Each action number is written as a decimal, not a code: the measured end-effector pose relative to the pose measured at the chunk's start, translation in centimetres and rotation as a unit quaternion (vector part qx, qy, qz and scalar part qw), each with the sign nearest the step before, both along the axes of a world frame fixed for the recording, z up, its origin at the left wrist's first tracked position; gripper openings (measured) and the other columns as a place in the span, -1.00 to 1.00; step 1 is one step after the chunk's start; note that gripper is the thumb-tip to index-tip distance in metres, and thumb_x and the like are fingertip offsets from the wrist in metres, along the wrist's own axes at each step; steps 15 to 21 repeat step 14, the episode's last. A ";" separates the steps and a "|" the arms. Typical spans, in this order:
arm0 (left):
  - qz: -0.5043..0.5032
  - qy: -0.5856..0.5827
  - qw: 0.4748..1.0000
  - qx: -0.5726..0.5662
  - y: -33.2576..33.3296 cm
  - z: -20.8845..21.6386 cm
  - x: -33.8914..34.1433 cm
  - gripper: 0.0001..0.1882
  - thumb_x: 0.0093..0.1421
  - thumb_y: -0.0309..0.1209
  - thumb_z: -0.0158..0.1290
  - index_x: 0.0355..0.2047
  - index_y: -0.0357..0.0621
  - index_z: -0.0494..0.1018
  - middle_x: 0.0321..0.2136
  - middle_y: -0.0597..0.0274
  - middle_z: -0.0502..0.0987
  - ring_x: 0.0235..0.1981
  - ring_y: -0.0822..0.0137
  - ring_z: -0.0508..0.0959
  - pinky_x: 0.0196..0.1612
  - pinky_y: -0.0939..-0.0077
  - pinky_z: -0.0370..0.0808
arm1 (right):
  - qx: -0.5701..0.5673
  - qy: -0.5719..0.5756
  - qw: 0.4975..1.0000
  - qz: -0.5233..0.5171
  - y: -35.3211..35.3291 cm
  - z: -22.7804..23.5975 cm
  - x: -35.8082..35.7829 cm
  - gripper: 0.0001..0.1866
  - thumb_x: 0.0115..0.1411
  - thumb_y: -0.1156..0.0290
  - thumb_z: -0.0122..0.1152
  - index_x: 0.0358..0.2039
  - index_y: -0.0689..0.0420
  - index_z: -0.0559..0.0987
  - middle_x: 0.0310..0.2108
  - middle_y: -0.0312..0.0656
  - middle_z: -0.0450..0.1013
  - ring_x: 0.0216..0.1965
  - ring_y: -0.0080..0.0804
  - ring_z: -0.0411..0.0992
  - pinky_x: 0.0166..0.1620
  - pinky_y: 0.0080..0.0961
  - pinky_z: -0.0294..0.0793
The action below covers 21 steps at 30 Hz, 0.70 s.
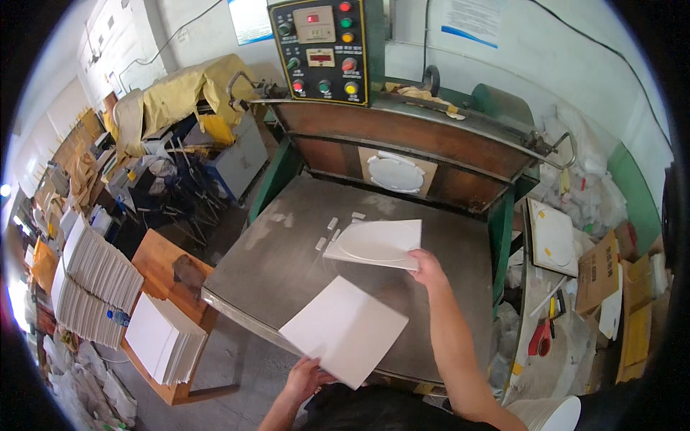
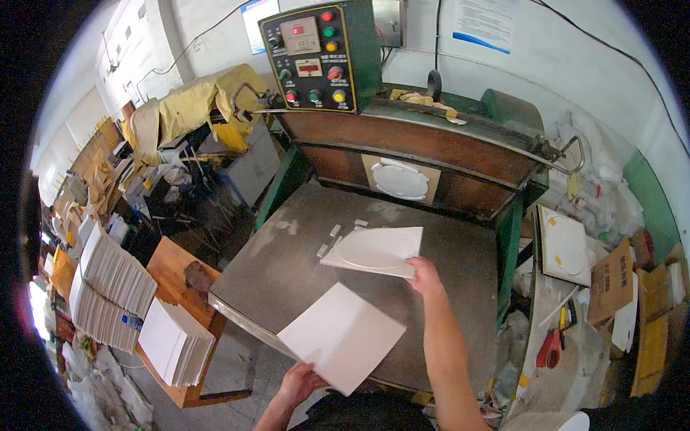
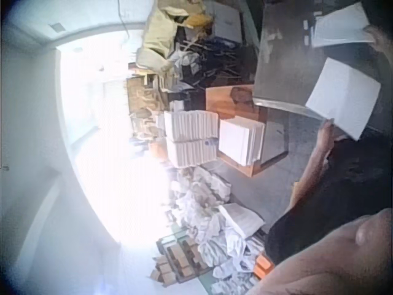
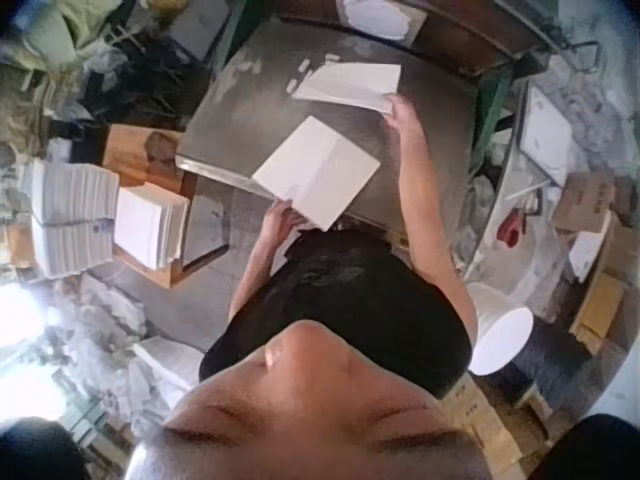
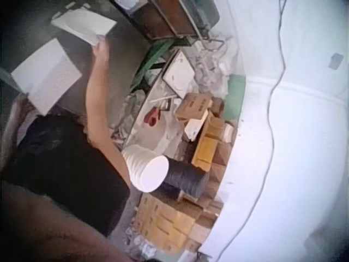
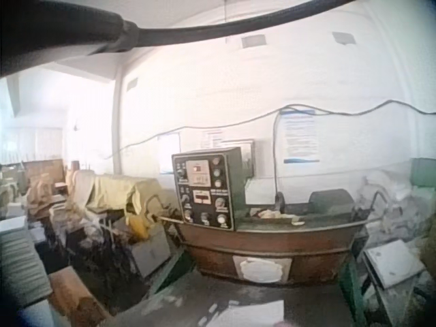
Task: The person picks up square paper sheets from a stack and places them into a die-cutting machine. They remove the cut circular paper pieces and place them onto a finished stack.
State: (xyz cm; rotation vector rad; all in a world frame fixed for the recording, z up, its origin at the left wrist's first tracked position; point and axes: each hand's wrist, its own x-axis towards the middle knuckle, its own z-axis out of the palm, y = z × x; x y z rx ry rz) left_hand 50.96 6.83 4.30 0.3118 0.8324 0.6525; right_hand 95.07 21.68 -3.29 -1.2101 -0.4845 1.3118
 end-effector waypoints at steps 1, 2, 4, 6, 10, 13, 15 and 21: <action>-0.023 -0.019 0.999 0.024 1.4 -1.7 1.8 -0.56 0.33 -0.44 -0.20 0.20 -0.26 0.12 0.10 -0.13 0.33 0.02 -0.10 0.47 0.06 -0.10 0.46 | 0.066 -0.069 0.995 0.010 -1.4 0.6 1.2 -0.74 0.15 0.47 0.14 -0.12 0.23 0.47 -0.19 -0.09 0.50 -0.11 -0.24 0.49 0.00 -0.23 0.49; -0.017 0.013 0.999 0.041 2.9 -2.1 4.1 -0.57 0.33 -0.46 -0.23 0.19 -0.32 0.12 0.09 -0.12 0.34 0.04 -0.07 0.46 0.07 -0.07 0.45 | 0.082 0.019 0.996 -0.025 -2.6 2.0 1.5 -0.70 0.16 0.47 0.12 -0.08 0.25 0.45 -0.16 -0.08 0.49 -0.08 -0.23 0.47 0.02 -0.28 0.46; 0.003 -0.012 0.999 0.052 6.6 -3.8 8.4 -0.61 0.32 -0.50 -0.25 0.14 -0.36 0.15 0.07 -0.11 0.35 0.06 -0.05 0.46 0.10 -0.06 0.44 | 0.093 0.085 0.986 -0.106 -6.5 5.8 1.8 -0.62 0.17 0.45 0.10 0.01 0.29 0.42 -0.10 -0.06 0.47 -0.05 -0.22 0.45 0.04 -0.32 0.43; 0.023 0.007 0.998 0.065 10.4 -5.5 13.7 -0.64 0.31 -0.52 -0.27 0.10 -0.40 0.18 0.02 -0.09 0.38 0.01 -0.02 0.49 0.08 -0.04 0.48 | 0.076 0.048 0.977 -0.194 -11.9 8.6 3.3 -0.58 0.15 0.44 0.11 0.03 0.30 0.41 -0.08 -0.07 0.47 -0.05 -0.24 0.44 0.03 -0.32 0.43; 0.057 0.038 0.998 -0.006 17.2 -8.3 19.8 -0.59 0.29 -0.50 -0.28 0.13 -0.43 0.12 -0.01 -0.13 0.37 -0.04 -0.07 0.51 0.01 0.02 0.55 | 0.058 -0.009 0.962 -0.268 -23.5 9.6 4.6 -0.50 0.12 0.42 0.12 0.09 0.29 0.38 -0.04 -0.04 0.45 -0.03 -0.21 0.44 0.07 -0.27 0.40; 0.022 0.018 0.998 -0.048 18.1 -10.0 19.8 -0.53 0.32 -0.43 -0.25 0.18 -0.44 0.06 0.08 -0.15 0.29 0.13 -0.09 0.34 0.14 -0.09 0.40 | 0.125 -0.044 0.963 -0.235 -29.7 10.7 2.9 -0.26 0.08 0.27 0.13 0.25 0.30 0.18 0.16 0.02 0.30 0.17 -0.10 0.30 0.27 -0.22 0.18; -0.002 0.003 0.999 -0.053 18.4 -10.2 19.5 -0.50 0.33 -0.40 -0.24 0.20 -0.44 0.03 0.11 -0.15 0.26 0.21 -0.09 0.27 0.19 -0.13 0.34 | 0.159 -0.056 0.961 -0.218 -30.5 12.2 1.1 -0.16 0.06 0.21 0.12 0.31 0.30 0.08 0.24 0.04 0.22 0.25 -0.07 0.24 0.34 -0.21 0.08; -0.002 0.003 0.999 -0.053 18.4 -10.2 19.5 -0.50 0.33 -0.40 -0.24 0.20 -0.44 0.03 0.11 -0.15 0.26 0.21 -0.09 0.27 0.19 -0.13 0.34 | 0.159 -0.056 0.961 -0.218 -30.5 12.2 1.1 -0.16 0.06 0.21 0.12 0.31 0.30 0.08 0.24 0.04 0.22 0.25 -0.07 0.24 0.34 -0.21 0.08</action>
